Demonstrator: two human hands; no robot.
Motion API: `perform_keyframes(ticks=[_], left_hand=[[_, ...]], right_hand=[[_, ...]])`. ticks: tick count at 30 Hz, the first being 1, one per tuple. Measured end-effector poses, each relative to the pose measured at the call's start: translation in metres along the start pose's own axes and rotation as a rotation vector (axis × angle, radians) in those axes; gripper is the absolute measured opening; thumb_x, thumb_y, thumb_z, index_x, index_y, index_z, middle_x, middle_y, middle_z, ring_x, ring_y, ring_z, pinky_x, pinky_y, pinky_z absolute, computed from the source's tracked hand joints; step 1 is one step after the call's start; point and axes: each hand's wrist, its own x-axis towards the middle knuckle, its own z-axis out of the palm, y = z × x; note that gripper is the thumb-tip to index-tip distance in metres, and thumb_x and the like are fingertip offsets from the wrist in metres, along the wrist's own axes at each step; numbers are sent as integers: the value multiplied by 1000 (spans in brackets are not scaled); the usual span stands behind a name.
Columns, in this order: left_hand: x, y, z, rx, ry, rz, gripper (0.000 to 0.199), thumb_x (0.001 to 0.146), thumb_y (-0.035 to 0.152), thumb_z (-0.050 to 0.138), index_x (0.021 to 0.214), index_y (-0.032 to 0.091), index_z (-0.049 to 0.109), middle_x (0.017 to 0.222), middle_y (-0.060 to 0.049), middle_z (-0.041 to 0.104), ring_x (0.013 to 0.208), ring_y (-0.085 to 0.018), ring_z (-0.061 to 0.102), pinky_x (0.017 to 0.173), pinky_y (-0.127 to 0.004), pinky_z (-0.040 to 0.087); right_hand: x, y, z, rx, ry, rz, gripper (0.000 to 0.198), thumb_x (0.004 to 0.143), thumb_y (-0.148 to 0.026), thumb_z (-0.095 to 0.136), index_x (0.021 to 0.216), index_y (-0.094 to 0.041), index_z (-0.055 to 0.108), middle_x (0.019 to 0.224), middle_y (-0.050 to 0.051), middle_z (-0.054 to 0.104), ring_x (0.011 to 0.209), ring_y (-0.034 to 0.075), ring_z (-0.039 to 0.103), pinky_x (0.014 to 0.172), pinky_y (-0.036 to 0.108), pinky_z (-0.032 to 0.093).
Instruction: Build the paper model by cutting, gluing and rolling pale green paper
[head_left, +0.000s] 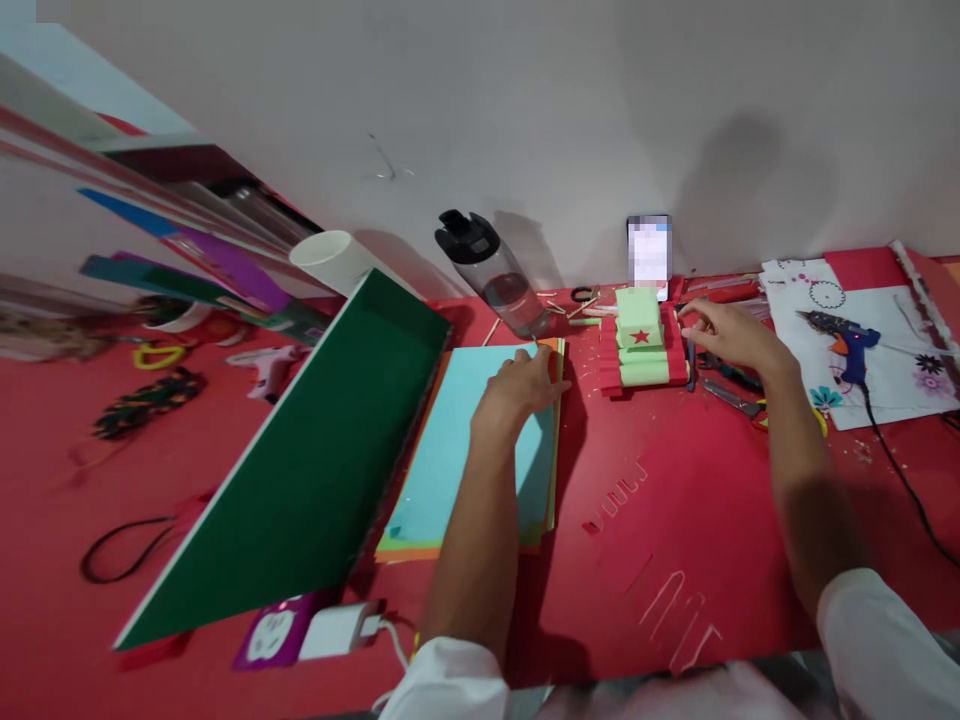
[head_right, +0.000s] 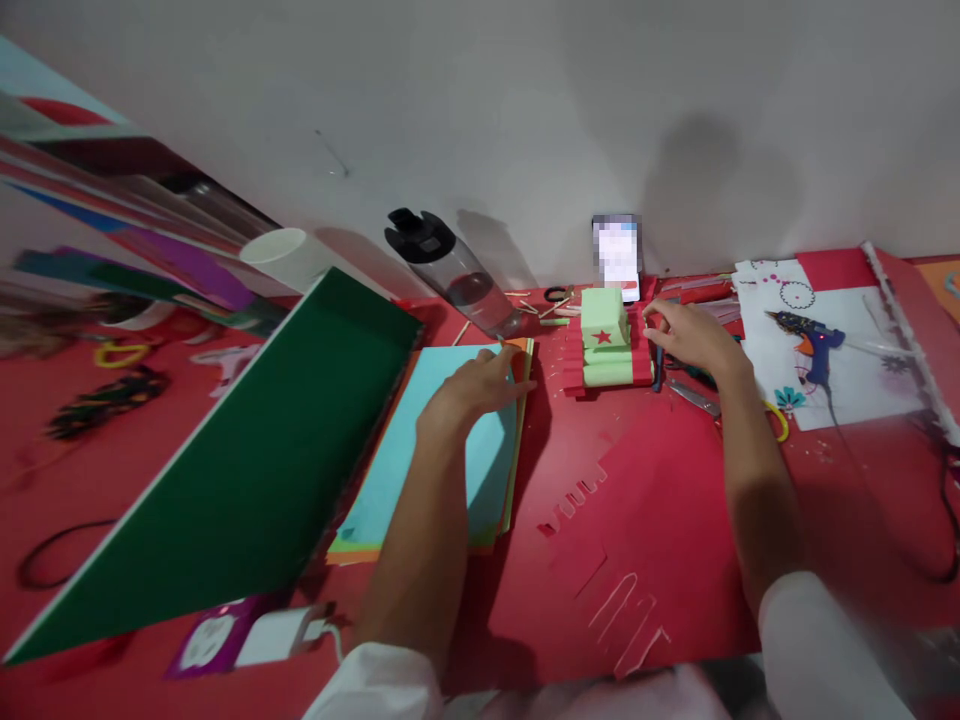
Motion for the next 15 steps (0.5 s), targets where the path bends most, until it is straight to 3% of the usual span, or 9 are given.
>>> perform_keyframes(ticks=[4,7,9,13,15], left_hand=[[4,0,1,-37,-13,-15,63,90,39,62,147,18,45,148,-24,57,133,-43,60,100,-50,54],[13,-26,2,-192,-1,98,80,86,35,61,159,21,31,150,-18,60,128,-36,66,103,-44,53],[18,-43,3,-248,19,111,83,86,33,56,162,16,28,150,-20,62,130,-36,66,107,-45,52],[21,-59,4,-278,40,195,86,87,27,46,167,6,23,167,-22,43,155,-30,44,123,-40,40],[19,-60,2,-246,53,200,86,87,27,45,168,6,26,169,-19,41,156,-26,42,123,-34,40]], right_hand=[[0,0,0,3,-4,2,31,98,-34,59,125,-22,68,98,7,76,81,23,67,69,33,42],[1,0,0,1,9,5,30,97,-33,60,124,-23,70,96,6,76,82,24,68,72,34,44],[1,-1,0,6,18,8,29,97,-33,61,122,-24,71,96,7,77,86,25,69,74,35,45],[0,-5,-2,10,19,12,27,97,-32,61,120,-23,72,98,7,78,90,26,71,76,35,47],[-1,-6,-3,7,15,18,28,97,-32,61,121,-23,71,98,8,78,89,27,71,75,35,47]])
